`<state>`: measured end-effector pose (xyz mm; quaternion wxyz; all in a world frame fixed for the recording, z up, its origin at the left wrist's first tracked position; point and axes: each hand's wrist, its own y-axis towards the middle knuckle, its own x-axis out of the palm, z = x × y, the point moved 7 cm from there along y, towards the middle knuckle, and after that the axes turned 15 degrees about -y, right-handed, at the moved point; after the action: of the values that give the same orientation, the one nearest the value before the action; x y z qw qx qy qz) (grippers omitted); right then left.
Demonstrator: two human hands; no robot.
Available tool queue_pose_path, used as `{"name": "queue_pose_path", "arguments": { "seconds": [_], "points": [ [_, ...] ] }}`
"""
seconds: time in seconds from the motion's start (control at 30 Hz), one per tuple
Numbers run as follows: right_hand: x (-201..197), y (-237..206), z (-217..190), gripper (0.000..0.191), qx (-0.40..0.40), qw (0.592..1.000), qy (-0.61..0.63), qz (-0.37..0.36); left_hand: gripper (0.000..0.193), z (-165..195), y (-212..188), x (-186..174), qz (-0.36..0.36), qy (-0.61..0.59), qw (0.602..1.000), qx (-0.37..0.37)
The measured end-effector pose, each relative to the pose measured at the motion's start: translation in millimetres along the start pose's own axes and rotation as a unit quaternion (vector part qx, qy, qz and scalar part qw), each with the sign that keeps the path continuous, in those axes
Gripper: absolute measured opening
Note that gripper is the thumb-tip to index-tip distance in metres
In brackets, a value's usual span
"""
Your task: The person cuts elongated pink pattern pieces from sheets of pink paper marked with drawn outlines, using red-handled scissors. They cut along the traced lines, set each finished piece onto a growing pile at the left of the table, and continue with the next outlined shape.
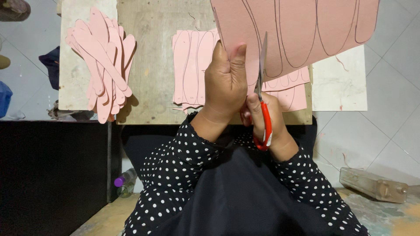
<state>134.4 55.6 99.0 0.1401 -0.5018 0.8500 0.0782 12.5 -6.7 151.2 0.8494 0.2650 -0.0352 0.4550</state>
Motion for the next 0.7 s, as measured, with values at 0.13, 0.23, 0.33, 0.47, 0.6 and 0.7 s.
{"name": "queue_pose_path", "arguments": {
  "seconds": [0.13,0.23,0.33,0.47,0.6,0.7],
  "points": [
    [-1.5,0.9,-0.3,0.055,-0.003,1.0,-0.017,0.01,0.021,-0.5,-0.5,-0.7,0.002,-0.006,1.0,0.016],
    [-1.6,1.4,1.3,0.054,0.006,1.0,-0.02,0.014,0.022,-1.0,-1.8,-1.3,0.0,-0.008,1.0,0.03],
    [-1.0,2.3,2.1,0.054,0.009,1.0,-0.022,0.016,0.019,-6.9,-0.9,-2.3,0.005,0.009,1.0,0.007],
    [-2.3,3.0,3.8,0.055,0.031,0.997,-0.061,0.022,0.02,-7.5,-0.4,-2.4,-0.001,0.008,1.0,-0.003],
    [-2.0,4.0,0.1,0.055,0.032,0.999,-0.019,-0.004,0.026,-2.7,-0.8,-0.6,-0.022,0.021,1.0,-0.003],
    [-8.0,4.4,-4.7,0.058,0.019,0.998,-0.062,-0.001,0.027,-1.6,0.3,1.9,-0.029,0.017,0.999,-0.007]
  ]
}}
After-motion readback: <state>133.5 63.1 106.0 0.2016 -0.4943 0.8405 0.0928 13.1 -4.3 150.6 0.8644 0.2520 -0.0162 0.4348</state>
